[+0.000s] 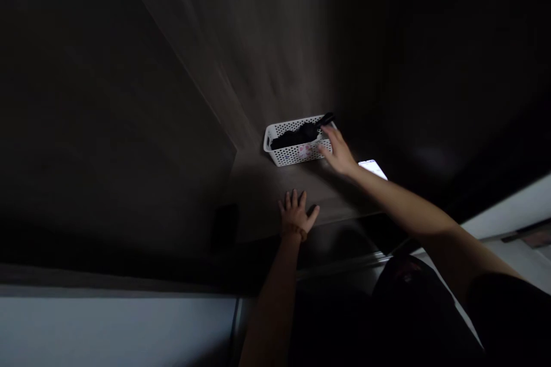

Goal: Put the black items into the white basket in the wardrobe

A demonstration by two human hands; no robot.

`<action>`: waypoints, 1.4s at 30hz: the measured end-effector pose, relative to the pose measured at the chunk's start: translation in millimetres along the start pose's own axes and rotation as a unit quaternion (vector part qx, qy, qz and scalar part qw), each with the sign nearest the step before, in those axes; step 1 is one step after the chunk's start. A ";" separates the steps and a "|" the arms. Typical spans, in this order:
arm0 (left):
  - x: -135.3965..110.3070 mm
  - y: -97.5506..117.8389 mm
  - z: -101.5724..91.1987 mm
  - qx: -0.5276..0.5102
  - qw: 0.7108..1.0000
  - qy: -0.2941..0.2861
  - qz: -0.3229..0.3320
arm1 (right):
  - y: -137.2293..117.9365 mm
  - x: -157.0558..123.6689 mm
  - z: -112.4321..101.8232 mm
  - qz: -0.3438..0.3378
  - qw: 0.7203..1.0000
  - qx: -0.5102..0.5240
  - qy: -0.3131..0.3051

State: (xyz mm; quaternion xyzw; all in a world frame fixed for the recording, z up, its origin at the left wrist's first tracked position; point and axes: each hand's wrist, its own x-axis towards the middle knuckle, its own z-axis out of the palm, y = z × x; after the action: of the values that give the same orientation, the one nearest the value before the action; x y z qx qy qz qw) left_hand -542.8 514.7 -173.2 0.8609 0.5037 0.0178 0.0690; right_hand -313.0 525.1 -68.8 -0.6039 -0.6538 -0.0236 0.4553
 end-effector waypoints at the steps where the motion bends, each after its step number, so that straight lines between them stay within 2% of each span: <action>1: -3.6 2.6 0.4 0.004 1.000 0.008 -0.004 | -13.9 -36.8 -17.0 -0.045 0.999 0.015 -0.006; 3: -10.0 8.1 3.0 0.010 1.000 0.025 -0.012 | -35.5 -113.7 -59.2 -0.129 0.992 -0.006 -0.011; 4: -12.6 11.0 4.5 0.013 0.999 0.034 -0.019 | -41.6 -149.5 -84.3 -0.160 0.986 -0.037 0.011; 5: -15.0 14.0 5.8 0.015 0.999 0.040 -0.025 | -43.9 -181.2 -111.5 -0.175 0.980 -0.077 0.048; 7: -20.7 20.3 7.7 0.013 0.998 0.046 -0.035 | -37.6 -228.2 -169.7 -0.170 0.957 -0.164 0.166; 9: -31.0 27.4 9.4 -0.002 0.998 0.062 -0.032 | -19.7 -253.9 -224.9 -0.116 0.924 -0.241 0.275; 10: -39.4 31.4 11.2 -0.010 0.997 0.070 -0.028 | -8.4 -260.8 -248.3 -0.079 0.911 -0.264 0.306; 12: -65.5 41.3 19.5 -0.031 0.994 0.100 -0.021 | 14.3 -267.8 -281.8 -0.006 0.909 -0.275 0.314; 14: -105.8 54.6 36.5 -0.064 0.988 0.141 -0.030 | 32.3 -271.0 -296.6 0.052 0.927 -0.249 0.276; 16: -158.5 72.5 62.1 -0.108 0.980 0.157 -0.060 | 42.5 -272.7 -296.8 0.090 0.941 -0.214 0.246; 17: -187.3 83.2 76.9 -0.126 0.979 0.138 -0.078 | 44.7 -273.3 -293.7 0.103 0.943 -0.200 0.244; 19: -244.1 106.4 106.0 -0.150 0.984 0.057 -0.078 | 44.2 -273.6 -285.5 0.119 0.942 -0.178 0.259; 21: -291.8 128.5 128.8 -0.175 0.983 -0.031 -0.038 | 40.1 -273.3 -278.1 0.125 0.940 -0.163 0.274; 23: -324.3 145.3 140.7 -0.199 0.976 -0.093 0.000 | 34.7 -273.2 -272.9 0.125 0.940 -0.154 0.279; 25: -340.8 154.8 142.2 -0.210 0.971 -0.110 0.029 | 29.3 -274.1 -269.5 0.122 0.941 -0.154 0.276; 29: -338.5 161.3 130.1 -0.215 0.974 -0.037 0.066 | 18.9 -278.4 -262.6 0.114 0.944 -0.172 0.258; 32: -323.6 165.3 119.6 -0.228 0.967 0.056 0.103 | 9.3 -280.3 -253.6 0.098 0.945 -0.202 0.236; 35: -306.8 171.7 101.3 -0.243 0.941 0.170 0.162 | -3.8 -279.4 -240.6 0.076 0.944 -0.238 0.215; 37: -295.7 178.3 78.7 -0.248 0.913 0.246 0.209 | -13.8 -278.2 -231.1 0.065 0.943 -0.255 0.206; 39: -285.5 188.0 47.6 -0.245 0.884 0.308 0.253 | -23.4 -278.0 -222.4 0.053 0.943 -0.265 0.195; 42: -272.6 209.5 -6.2 -0.214 0.853 0.360 0.310 | -35.8 -280.5 -211.5 0.030 0.951 -0.259 0.164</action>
State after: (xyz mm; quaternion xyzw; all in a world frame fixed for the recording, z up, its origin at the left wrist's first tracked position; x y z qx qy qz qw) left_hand -496.2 177.1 -127.8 0.8697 0.1838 0.4546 0.0564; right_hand -262.6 177.1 -101.5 -0.7084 -0.5230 -0.2770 0.3846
